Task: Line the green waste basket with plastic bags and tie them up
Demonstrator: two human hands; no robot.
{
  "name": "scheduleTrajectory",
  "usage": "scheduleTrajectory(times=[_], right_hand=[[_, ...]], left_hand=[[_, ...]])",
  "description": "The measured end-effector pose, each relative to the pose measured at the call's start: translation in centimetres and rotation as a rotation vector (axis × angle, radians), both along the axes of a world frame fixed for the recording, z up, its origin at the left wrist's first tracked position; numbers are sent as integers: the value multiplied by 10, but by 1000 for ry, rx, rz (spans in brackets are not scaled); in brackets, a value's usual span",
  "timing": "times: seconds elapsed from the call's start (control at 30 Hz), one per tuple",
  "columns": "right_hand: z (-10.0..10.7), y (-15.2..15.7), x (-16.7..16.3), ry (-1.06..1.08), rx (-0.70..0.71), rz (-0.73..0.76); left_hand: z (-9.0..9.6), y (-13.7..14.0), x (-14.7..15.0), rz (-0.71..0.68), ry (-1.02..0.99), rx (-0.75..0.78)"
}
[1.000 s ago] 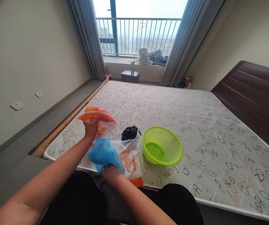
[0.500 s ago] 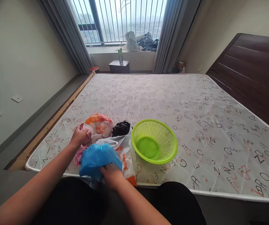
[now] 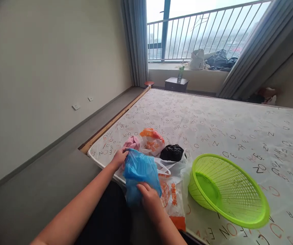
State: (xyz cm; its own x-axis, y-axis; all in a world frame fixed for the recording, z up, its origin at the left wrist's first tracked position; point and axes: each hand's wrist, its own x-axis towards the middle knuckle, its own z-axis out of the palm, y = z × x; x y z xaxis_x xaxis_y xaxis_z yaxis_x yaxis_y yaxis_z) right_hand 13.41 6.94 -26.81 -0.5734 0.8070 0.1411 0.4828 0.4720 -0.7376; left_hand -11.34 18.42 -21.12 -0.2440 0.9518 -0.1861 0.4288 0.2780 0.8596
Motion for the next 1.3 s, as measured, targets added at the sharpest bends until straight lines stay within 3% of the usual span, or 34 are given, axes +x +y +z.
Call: scheduleTrajectory(times=[0.07,0.13,0.23,0.33,0.43,0.5,0.6,0.73,0.83,0.93,1.0,1.1,1.23,1.3], right_hand=[[14,-2,-17,67,61,9],[22,-1,-37,97,72,-6],[16,4,-66,37,-34,-80],[-9,10,-86,-82,-147,-114],[-33,13,-94,-170,-204,-104],[-39,13,-96,-206,-255,-109],[-29,9,-96,-156,-272,-90],[-6,-6,-79,-5,-98,-46],[-9,-14,-47,-59,113,-136],[-39,-14,-5,-262,133,-283],[-66,-12,22,-383,-17,-318],[-98,-9,50,-449,-207,-230],[-109,-4,59,-460,-167,-390],[-109,-2,55,-420,-115,-377]], left_hand=[[17,9,-6,236,29,309],[22,17,-10,335,82,438],[5,28,-12,189,175,343],[-25,34,-8,32,287,180],[-41,34,6,113,451,159],[-44,32,19,158,566,208],[-49,28,35,23,664,199],[-78,29,31,-381,736,-93],[-104,34,18,-590,849,-288],[-120,40,12,-604,911,-316],[-124,41,14,-585,903,-302],[-124,40,20,-571,921,-271],[-121,41,24,-585,984,-292],[-118,42,25,-586,994,-287]])
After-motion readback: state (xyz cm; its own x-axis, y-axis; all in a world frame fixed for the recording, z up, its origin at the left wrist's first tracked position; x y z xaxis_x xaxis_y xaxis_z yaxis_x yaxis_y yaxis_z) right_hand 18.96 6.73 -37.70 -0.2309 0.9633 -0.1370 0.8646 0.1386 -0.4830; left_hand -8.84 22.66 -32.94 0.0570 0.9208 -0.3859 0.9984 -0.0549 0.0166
